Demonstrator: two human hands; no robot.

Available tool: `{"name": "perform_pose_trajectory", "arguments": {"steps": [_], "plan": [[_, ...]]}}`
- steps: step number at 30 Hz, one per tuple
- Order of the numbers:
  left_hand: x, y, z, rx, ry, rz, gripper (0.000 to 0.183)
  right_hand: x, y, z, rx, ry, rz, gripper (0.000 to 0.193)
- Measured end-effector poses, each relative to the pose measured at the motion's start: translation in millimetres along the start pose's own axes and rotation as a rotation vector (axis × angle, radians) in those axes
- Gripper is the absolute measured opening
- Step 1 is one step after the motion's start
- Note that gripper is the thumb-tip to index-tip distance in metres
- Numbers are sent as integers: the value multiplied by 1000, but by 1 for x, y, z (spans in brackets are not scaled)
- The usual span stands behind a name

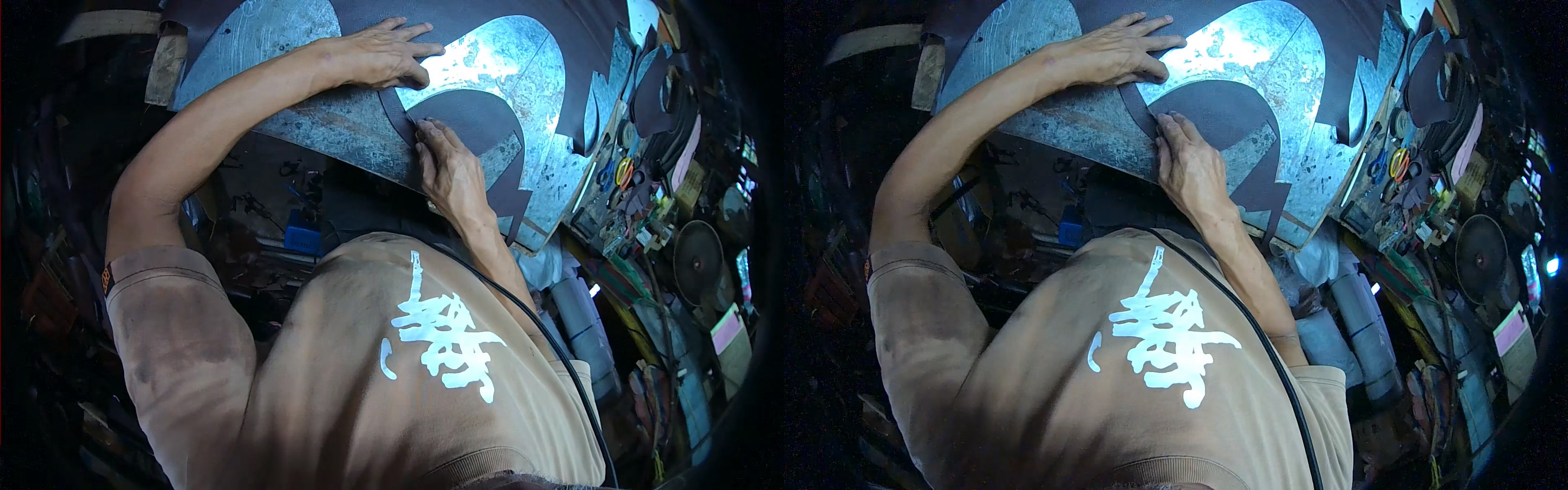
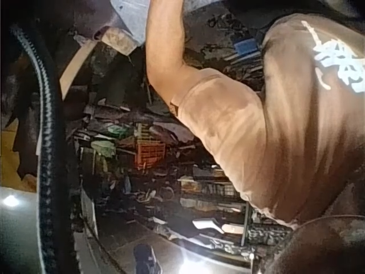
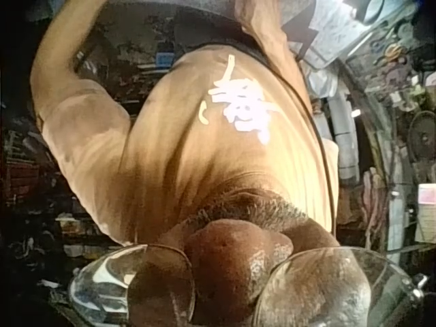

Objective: Cutting leather pieces from a hide using a metal template and a small knife.

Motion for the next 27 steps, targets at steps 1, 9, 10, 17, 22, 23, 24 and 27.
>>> {"name": "perform_pose_trajectory", "arguments": {"steps": [1, 9, 10, 17, 22, 23, 24, 27], "plan": [[0, -1, 0, -9, -20, 2, 31, 1, 0, 0, -1, 0, 1, 30], [4, 1, -2, 17, -1, -3, 29, 5, -8, -12, -67, 23, -50, 29], [5, 3, 0, 58, 30, -10, 28, 6, -14, -18, -67, 25, -54, 29], [13, -2, 9, 129, 24, -39, 41, 25, -77, -46, -262, 402, -486, 36], [18, -1, 17, 128, 12, -126, 53, 21, -98, -50, -365, 493, -656, 43], [19, -1, 18, 124, 13, -136, 53, 22, -100, -50, -367, 490, -689, 46], [19, -2, 17, 110, 14, -149, 54, 24, -103, -50, -368, 486, -695, 46], [23, -4, 15, 87, 19, -177, 54, 32, -110, -50, -389, 494, -708, 50]]}}
Point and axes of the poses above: each hand's wrist, its own y-axis away from the middle knuckle, its own z-axis out of the palm, x = y × z, the point moved 2 cm from there along -y, towards the middle knuckle, and after that the axes turned 10 degrees about z, right-handed, at the moved point
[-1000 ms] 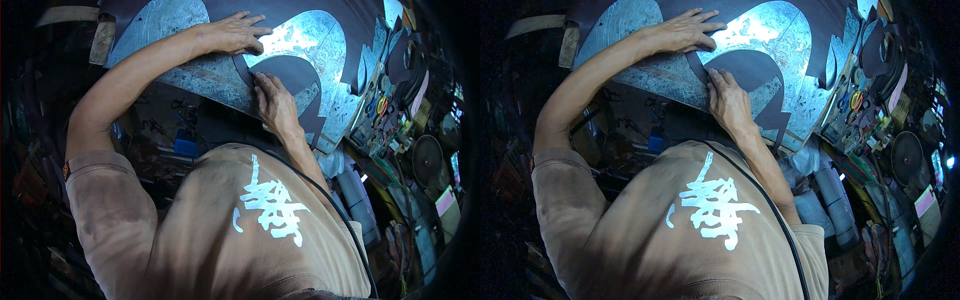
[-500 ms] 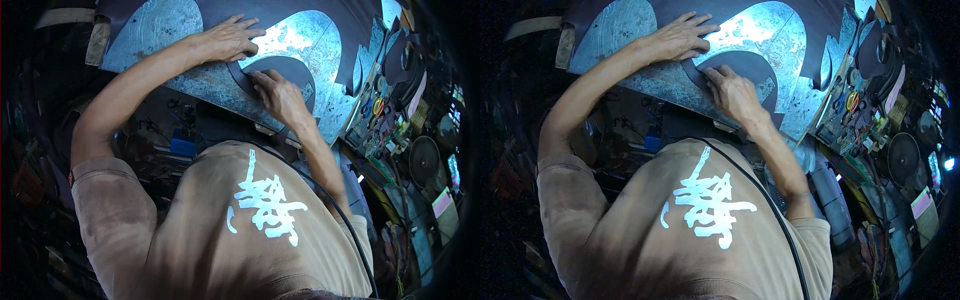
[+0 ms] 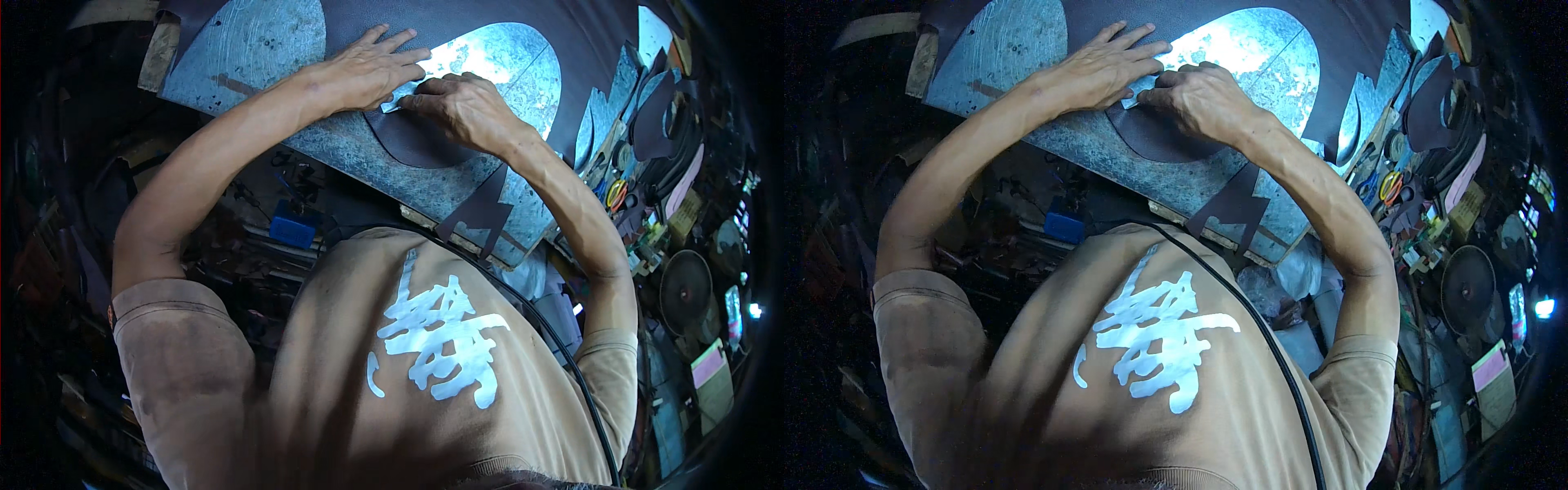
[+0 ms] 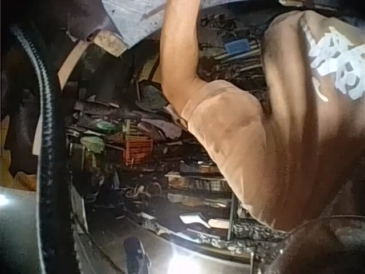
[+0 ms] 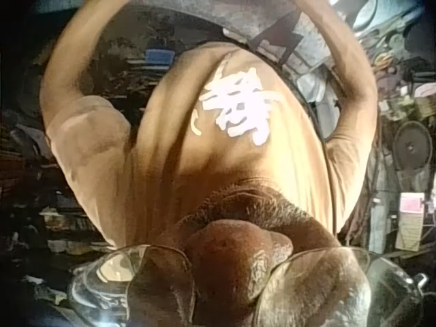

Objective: Cutting leather pieces from a hide using a metal template and a small knife.

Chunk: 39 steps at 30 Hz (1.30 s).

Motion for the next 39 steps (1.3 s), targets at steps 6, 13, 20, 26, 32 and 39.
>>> {"name": "perform_pose_trajectory", "arguments": {"steps": [6, 13, 20, 26, 32, 39], "plan": [[8, 0, -6, -13, -2, -25, 49, 18, 4, -5, 29, -1, -12, 44], [13, 0, -3, -7, -51, -42, 39, 39, 20, -10, 112, -2, 40, 32], [17, -3, -7, -7, -62, -44, 38, 53, 44, -7, 161, -106, 185, 34], [27, -19, -23, 30, -163, 11, 33, 59, 65, 2, 216, -161, 307, 32], [53, -73, -21, -114, -172, 45, 31, 56, 63, 0, 233, -177, 299, 29], [71, -84, -16, 8, 31, -215, 64, 59, 71, 5, 272, -148, 309, 27]]}}
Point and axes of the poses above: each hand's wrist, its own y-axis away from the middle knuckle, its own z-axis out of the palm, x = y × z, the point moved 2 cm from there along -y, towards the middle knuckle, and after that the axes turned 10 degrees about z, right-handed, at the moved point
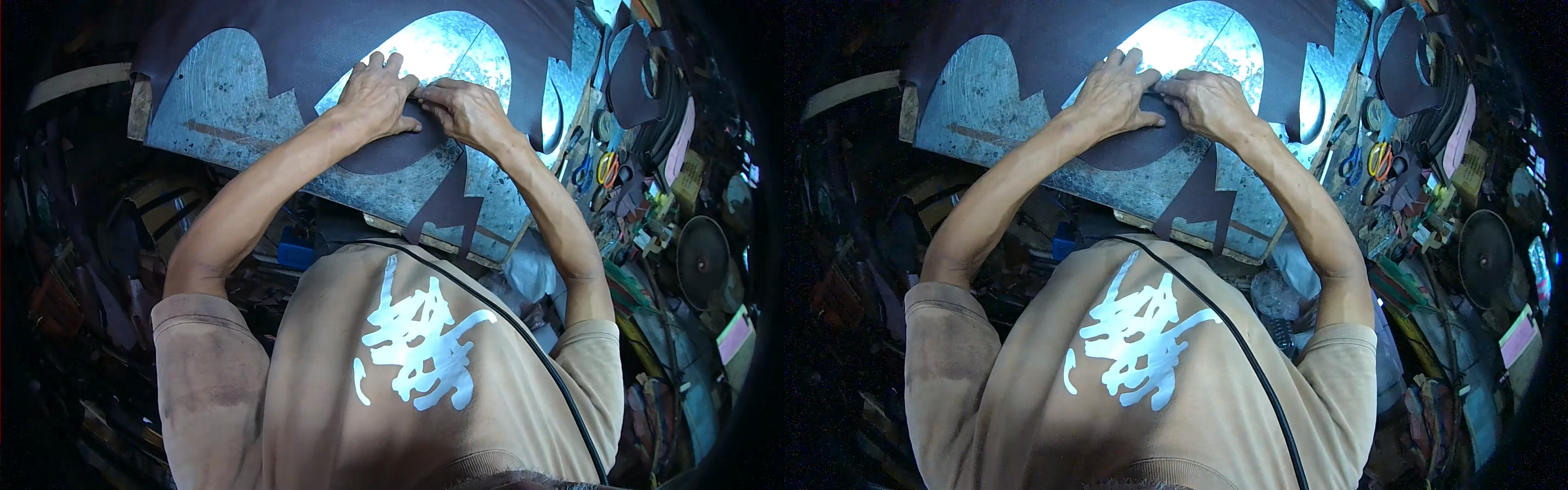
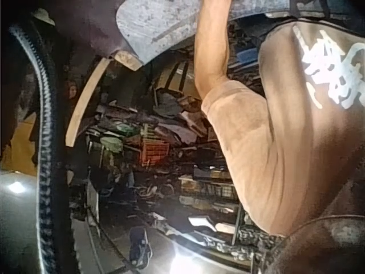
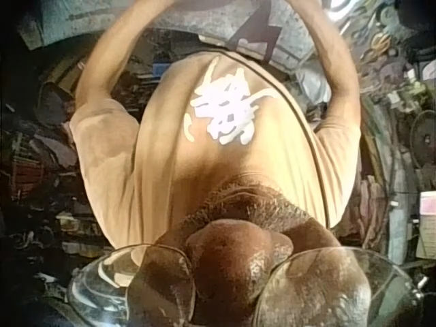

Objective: Cutting leather pieces from a hide using a metal template and a small knife.

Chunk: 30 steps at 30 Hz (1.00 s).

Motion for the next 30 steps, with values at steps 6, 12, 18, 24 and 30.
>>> {"name": "perform_pose_trajectory", "arguments": {"steps": [6, 12, 18, 24, 30], "plan": [[5, -2, 3, -25, -33, -41, 59, 12, 14, -2, 11, -64, 98, 23], [5, -1, 5, 10, -61, -14, 60, 16, 38, -6, 51, -89, 201, 22], [5, -1, 5, 2, -87, -2, 62, 13, 66, -4, 77, -136, 355, 23], [5, -3, 6, 9, -125, 6, 62, 9, 90, 4, 147, -165, 431, 23], [21, -19, -1, -98, -126, 9, 59, 3, 98, 7, 187, -171, 486, 22]]}}
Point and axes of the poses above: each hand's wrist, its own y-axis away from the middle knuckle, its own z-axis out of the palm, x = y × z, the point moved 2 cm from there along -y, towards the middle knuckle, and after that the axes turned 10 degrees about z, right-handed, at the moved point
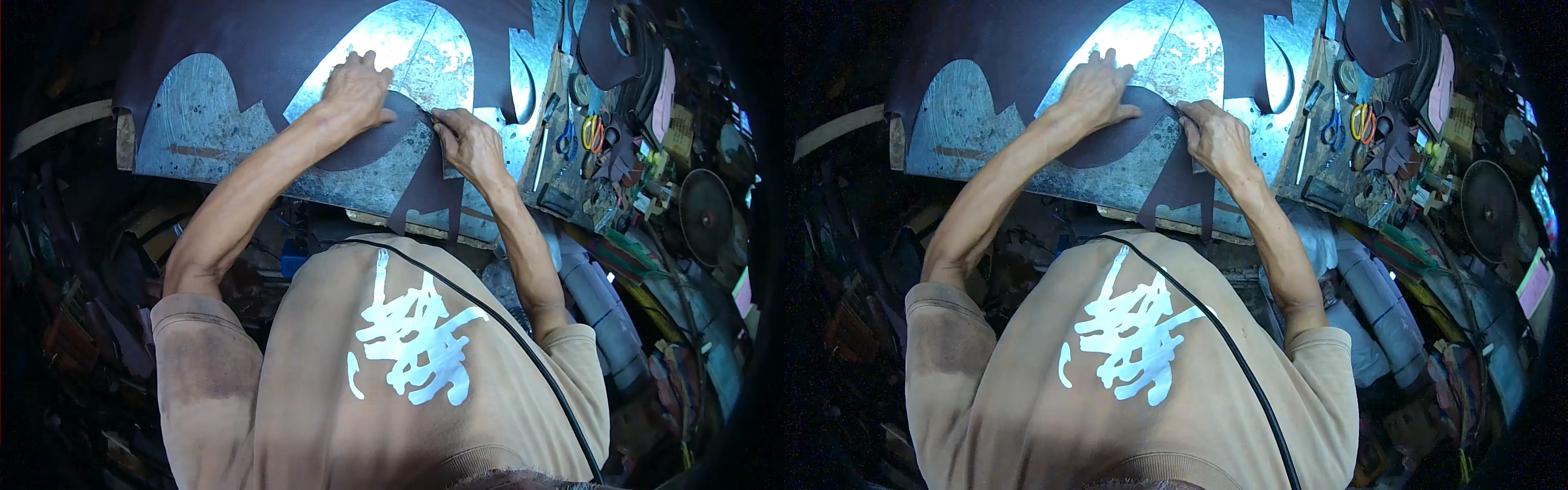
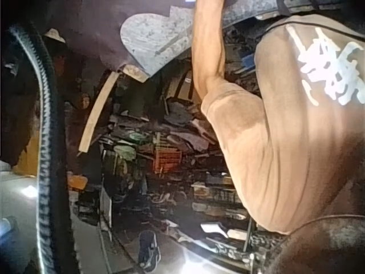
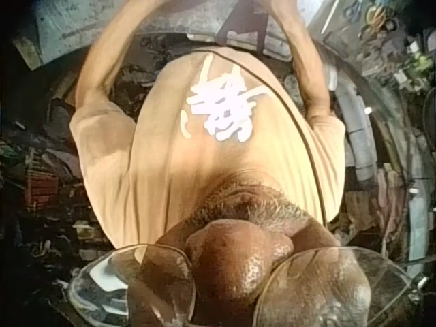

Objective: Cutting leather pieces from a hide using a metal template and a small knife.

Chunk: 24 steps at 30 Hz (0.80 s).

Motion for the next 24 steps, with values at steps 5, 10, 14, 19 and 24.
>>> {"name": "perform_pose_trajectory", "arguments": {"steps": [5, 10, 14, 19, 24], "plan": [[49, -17, 15, 107, 59, 202, 54, 4, 1, 4, 5, -31, -11, 21], [60, -15, 21, 145, 43, 166, 54, 8, 5, 4, 4, -27, 3, 21], [62, -17, 21, 95, 40, 123, 53, 8, 15, 2, 26, -72, 44, 22], [61, -16, 20, 87, 43, 130, 53, 8, 33, 5, 80, -93, 89, 22], [61, -17, 21, 82, 30, 142, 54, 6, 50, 10, 125, -101, 146, 22]]}}
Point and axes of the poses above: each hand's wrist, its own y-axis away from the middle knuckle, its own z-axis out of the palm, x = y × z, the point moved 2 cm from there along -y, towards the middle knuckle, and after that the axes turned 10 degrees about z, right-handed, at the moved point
